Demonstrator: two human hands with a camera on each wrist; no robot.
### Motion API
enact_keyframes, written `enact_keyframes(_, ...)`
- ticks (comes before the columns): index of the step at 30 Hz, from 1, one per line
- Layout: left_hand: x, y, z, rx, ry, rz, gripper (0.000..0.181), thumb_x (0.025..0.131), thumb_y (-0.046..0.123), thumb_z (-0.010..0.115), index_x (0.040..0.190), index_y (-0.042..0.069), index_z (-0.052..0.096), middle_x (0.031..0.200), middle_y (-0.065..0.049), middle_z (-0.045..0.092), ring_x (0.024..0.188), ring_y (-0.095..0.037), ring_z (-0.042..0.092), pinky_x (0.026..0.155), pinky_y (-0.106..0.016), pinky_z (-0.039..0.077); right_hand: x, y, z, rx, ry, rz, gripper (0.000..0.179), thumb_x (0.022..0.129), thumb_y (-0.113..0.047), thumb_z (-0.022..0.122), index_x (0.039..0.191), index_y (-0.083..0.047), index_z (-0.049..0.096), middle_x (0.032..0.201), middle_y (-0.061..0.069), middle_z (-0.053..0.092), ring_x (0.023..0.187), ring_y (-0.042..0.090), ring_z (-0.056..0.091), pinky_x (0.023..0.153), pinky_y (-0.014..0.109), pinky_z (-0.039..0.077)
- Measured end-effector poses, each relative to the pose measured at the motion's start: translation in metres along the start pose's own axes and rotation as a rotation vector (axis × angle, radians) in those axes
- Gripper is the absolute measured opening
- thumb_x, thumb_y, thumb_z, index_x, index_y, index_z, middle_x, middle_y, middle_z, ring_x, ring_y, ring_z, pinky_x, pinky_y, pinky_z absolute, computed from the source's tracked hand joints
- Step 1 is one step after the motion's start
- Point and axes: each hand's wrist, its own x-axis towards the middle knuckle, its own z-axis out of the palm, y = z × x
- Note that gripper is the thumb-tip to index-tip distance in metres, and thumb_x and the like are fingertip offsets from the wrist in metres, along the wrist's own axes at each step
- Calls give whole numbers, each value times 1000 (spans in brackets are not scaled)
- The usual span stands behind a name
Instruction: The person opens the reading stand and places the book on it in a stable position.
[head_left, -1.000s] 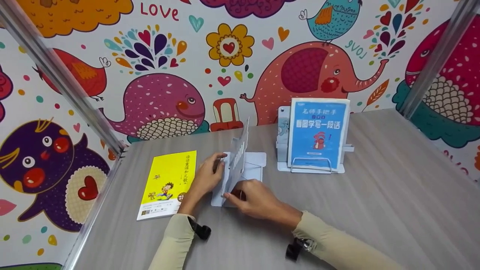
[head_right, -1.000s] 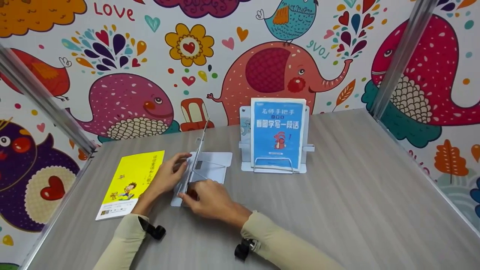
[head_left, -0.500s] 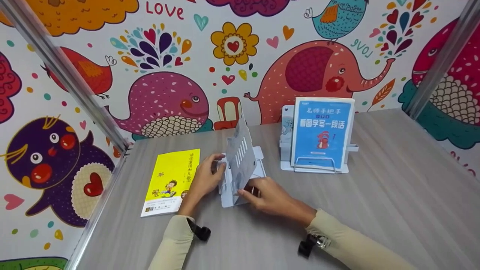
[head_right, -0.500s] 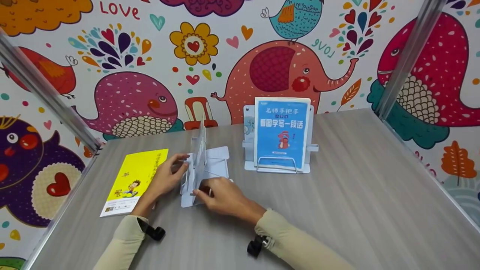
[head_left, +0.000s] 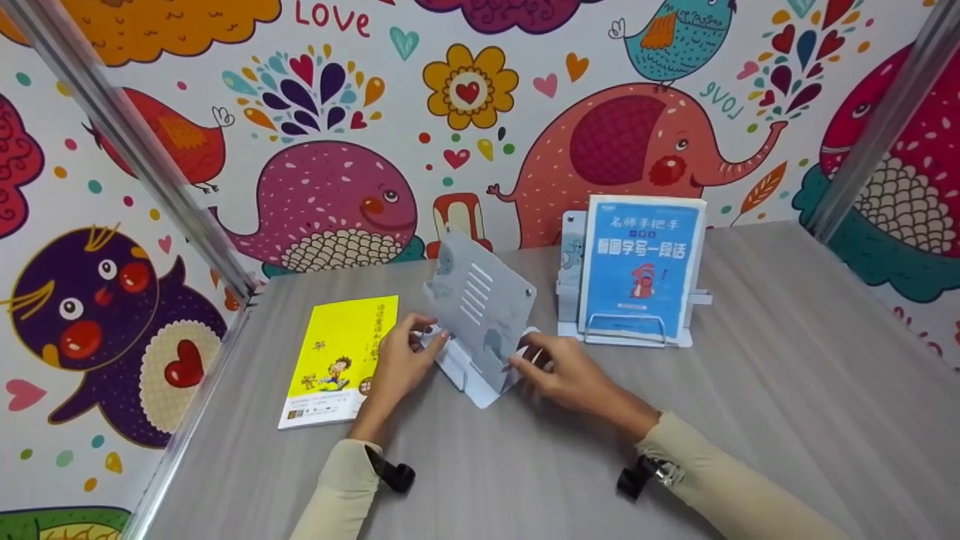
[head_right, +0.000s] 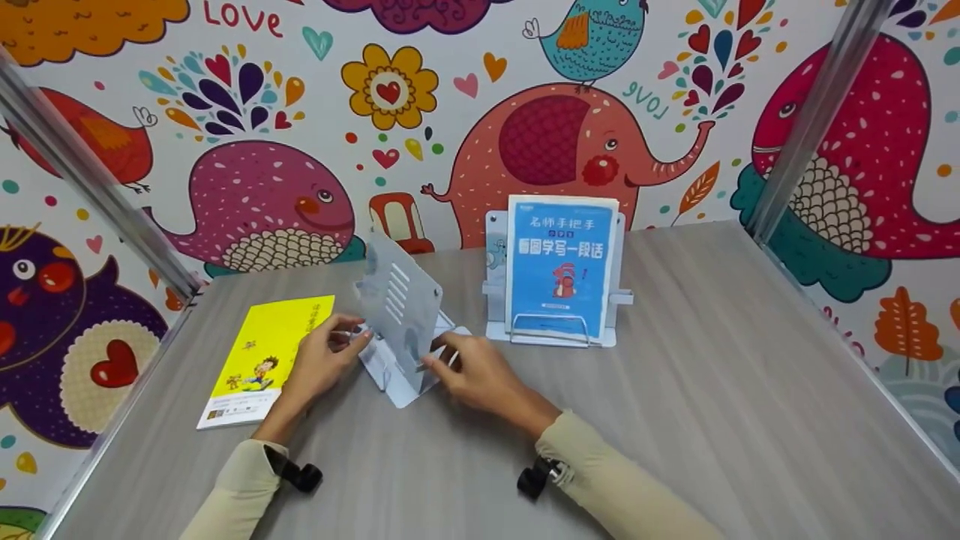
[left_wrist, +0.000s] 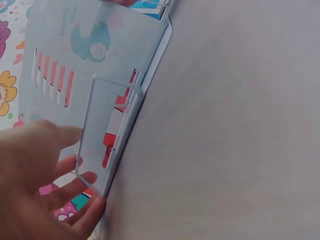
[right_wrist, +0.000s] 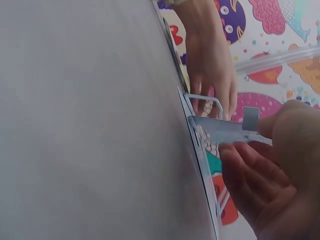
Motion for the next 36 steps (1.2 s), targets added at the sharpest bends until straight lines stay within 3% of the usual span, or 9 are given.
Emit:
enact_keyframes(5,-8,-2,-2,7,37,24,29,102,24,77,128,11,74,120,-8,77,106,-26,70,102,-45,60,3,9,-9,70,86,86,24,105,-24,74,125,-11,76,103,4,80,76,25,75,64,28,63)
enact_keyframes(13,-16,-7,-4,-11,70,8,20,103,16,75,123,15,79,116,-4,80,103,-20,71,101,-40,61,6,19,-13,146,172,200,19,101,-29,79,104,-12,71,89,15,75,64,26,74,56,33,62)
enact_keyframes(19,-15,-10,-3,-30,76,14,19,103,12,74,121,16,81,115,-3,81,102,-19,71,96,-29,57,0,12,-8,131,164,117,22,101,-32,78,92,-14,70,75,16,72,54,27,68,48,31,57)
enact_keyframes(24,-15,-11,-4,-42,82,28,19,104,11,73,121,14,82,114,-4,81,100,-19,71,91,-19,53,-3,-3,8,58,86,10,19,103,-31,77,101,-12,82,72,7,74,54,17,68,50,27,56)
enact_keyframes(29,-16,-10,-5,-47,84,30,19,104,11,73,120,14,82,113,-5,82,99,-19,71,89,-16,52,3,-11,28,-16,-65,24,21,102,-24,77,116,-9,83,80,3,79,57,5,67,55,21,57)
enact_keyframes(36,-14,-8,-4,-42,94,11,19,104,13,74,120,14,82,114,-4,82,101,-19,72,91,-19,53,12,-9,36,-87,-22,47,11,99,-18,80,106,-11,84,92,0,81,73,5,67,64,20,56)
